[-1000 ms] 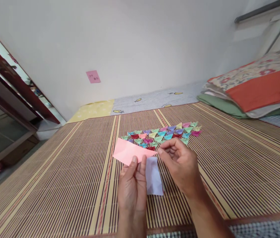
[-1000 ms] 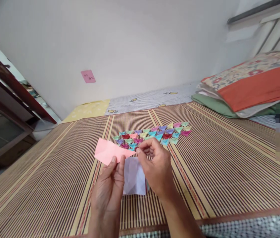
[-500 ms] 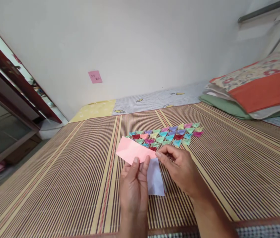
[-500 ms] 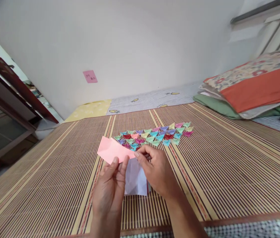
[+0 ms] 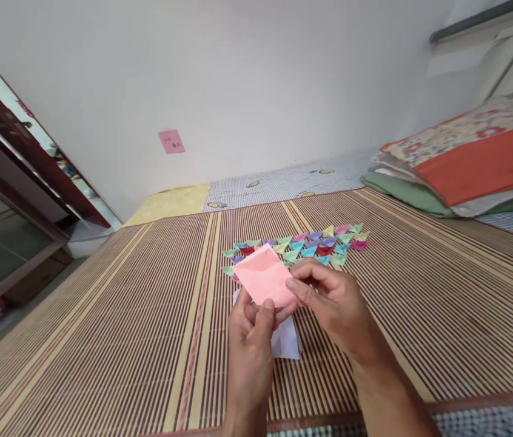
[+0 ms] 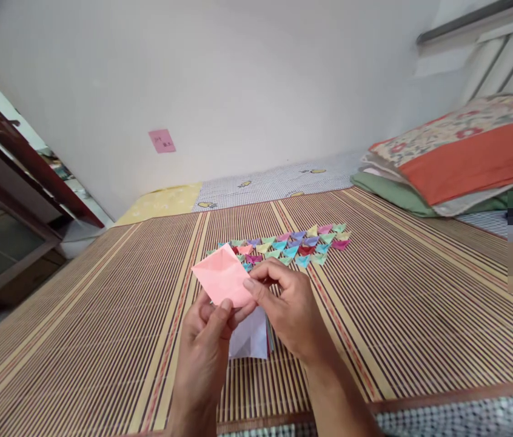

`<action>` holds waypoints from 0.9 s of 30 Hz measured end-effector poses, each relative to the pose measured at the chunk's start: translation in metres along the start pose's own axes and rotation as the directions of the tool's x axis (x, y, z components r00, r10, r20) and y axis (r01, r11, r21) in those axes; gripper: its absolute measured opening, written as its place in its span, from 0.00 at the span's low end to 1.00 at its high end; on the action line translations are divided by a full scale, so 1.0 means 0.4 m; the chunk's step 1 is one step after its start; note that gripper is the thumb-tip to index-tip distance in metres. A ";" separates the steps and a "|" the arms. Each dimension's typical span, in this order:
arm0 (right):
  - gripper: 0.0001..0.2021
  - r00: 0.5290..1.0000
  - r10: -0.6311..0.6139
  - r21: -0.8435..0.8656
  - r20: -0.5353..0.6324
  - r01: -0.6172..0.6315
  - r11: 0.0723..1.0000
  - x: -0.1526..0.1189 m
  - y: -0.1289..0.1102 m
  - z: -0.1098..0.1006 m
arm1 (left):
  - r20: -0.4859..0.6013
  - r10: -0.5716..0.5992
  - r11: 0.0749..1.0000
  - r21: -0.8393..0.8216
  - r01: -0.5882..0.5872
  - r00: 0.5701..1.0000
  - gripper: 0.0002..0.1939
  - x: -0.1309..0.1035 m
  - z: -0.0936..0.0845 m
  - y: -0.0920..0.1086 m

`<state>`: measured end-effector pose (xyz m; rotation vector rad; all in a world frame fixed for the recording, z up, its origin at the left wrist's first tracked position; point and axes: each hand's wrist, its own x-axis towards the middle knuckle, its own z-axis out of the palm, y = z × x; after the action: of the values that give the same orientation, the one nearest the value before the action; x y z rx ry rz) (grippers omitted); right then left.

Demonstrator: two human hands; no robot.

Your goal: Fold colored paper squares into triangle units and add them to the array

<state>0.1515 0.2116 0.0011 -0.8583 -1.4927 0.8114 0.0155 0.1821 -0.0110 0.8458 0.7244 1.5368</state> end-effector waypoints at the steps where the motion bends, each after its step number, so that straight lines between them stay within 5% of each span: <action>1: 0.09 1.000 -0.001 0.010 -0.006 0.001 1.000 -0.001 0.001 0.001 | 0.002 -0.001 1.000 0.007 0.001 1.000 0.22 0.000 0.000 0.000; 10: 0.10 0.999 0.017 -0.007 -0.044 -0.017 1.000 -0.007 0.001 0.012 | -0.098 0.054 0.952 0.306 -0.021 0.994 0.10 0.007 -0.013 0.002; 20: 0.09 0.994 -0.044 -0.071 -0.100 0.037 0.997 -0.001 -0.002 -0.009 | -0.151 0.071 0.957 0.290 -0.025 0.986 0.14 0.017 -0.039 0.020; 23: 0.08 0.984 -0.128 -0.086 -0.124 0.118 0.989 0.001 -0.005 -0.018 | -0.013 -0.167 0.986 0.013 0.167 0.986 0.18 0.022 -0.046 0.035; 27: 0.07 0.973 -0.228 -0.063 -0.039 0.225 0.972 0.003 -0.009 -0.028 | 0.321 -0.414 0.858 -0.174 0.483 0.852 0.23 0.024 -0.046 0.039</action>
<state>0.1623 0.2111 0.0060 -0.7282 -1.5471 0.5779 -0.0087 0.1898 -0.0070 0.6229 0.4698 1.0306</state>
